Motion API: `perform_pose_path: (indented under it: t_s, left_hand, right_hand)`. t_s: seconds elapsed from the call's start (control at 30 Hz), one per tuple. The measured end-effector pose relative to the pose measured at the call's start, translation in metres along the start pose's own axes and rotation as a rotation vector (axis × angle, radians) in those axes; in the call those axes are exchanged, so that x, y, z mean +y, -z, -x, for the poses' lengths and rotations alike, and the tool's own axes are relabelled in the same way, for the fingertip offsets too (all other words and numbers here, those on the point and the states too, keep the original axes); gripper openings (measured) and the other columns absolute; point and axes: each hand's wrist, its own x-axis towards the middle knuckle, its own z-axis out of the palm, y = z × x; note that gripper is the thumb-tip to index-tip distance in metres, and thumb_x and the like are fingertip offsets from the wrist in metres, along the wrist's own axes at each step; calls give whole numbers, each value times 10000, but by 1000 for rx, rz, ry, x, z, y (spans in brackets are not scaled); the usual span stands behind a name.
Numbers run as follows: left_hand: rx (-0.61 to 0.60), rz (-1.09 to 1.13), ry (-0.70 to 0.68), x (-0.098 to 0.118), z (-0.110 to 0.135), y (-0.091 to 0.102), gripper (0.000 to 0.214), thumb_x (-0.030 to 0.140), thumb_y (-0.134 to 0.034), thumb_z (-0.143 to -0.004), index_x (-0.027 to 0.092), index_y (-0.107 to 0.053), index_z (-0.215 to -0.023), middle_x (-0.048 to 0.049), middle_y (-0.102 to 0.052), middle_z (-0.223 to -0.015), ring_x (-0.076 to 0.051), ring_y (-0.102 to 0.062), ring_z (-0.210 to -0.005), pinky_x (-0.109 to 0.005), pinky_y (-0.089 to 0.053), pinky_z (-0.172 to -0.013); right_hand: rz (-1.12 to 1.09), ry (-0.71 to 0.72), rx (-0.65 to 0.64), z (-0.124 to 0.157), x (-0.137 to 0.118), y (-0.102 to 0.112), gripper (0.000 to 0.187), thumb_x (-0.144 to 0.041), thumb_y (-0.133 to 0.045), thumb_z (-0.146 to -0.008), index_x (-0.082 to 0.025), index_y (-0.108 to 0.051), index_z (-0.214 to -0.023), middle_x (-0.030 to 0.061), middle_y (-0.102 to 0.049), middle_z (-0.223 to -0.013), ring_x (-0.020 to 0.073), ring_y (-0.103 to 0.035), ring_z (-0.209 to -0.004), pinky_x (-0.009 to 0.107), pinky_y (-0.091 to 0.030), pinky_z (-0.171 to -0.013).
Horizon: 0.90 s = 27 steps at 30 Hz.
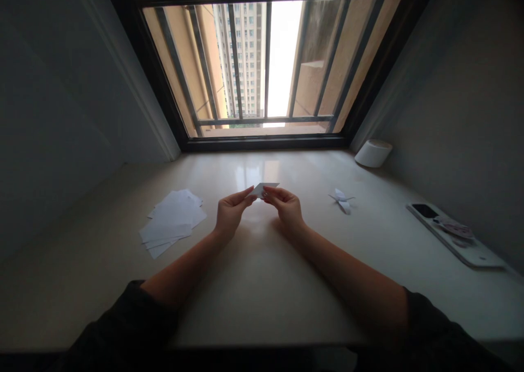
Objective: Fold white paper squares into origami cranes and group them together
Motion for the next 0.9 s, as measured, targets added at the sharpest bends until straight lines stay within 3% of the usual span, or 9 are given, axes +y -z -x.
perform_pose_path:
  t_s: [0.4, 0.67, 0.9]
  left_hand:
    - [-35, 64, 74, 2, 1, -2, 408, 279, -802, -562, 198, -718, -952, -66, -724, -907, -165, -623, -798, -322, -468, -790]
    - [-101, -5, 38, 3, 2, 1, 496, 311, -787, -590, 165, -674, -1050, -76, -724, -870, -187, -649, -826, -340, -467, -825]
    - [-83, -4, 78, 3, 1, 2, 423, 348, -779, -596, 140, -702, -956, -90, -721, -857, -198, -649, -825, -336, -466, -797]
  right_hand:
    - [18, -8, 14, 1, -2, -1, 283, -332, -788, -566, -195, -720, -804, 38, -726, -792, 194, -667, -737, 387, -519, -803]
    - [95, 68, -27, 2, -6, -2, 215, -332, -759, -613, -202, -706, -776, 27, -720, -751, 201, -670, -730, 389, -529, -777]
    - [70, 53, -75, 4, -6, -2, 177, -297, -771, -608, -195, -709, -738, 28, -722, -774, 193, -663, -741, 355, -516, -762]
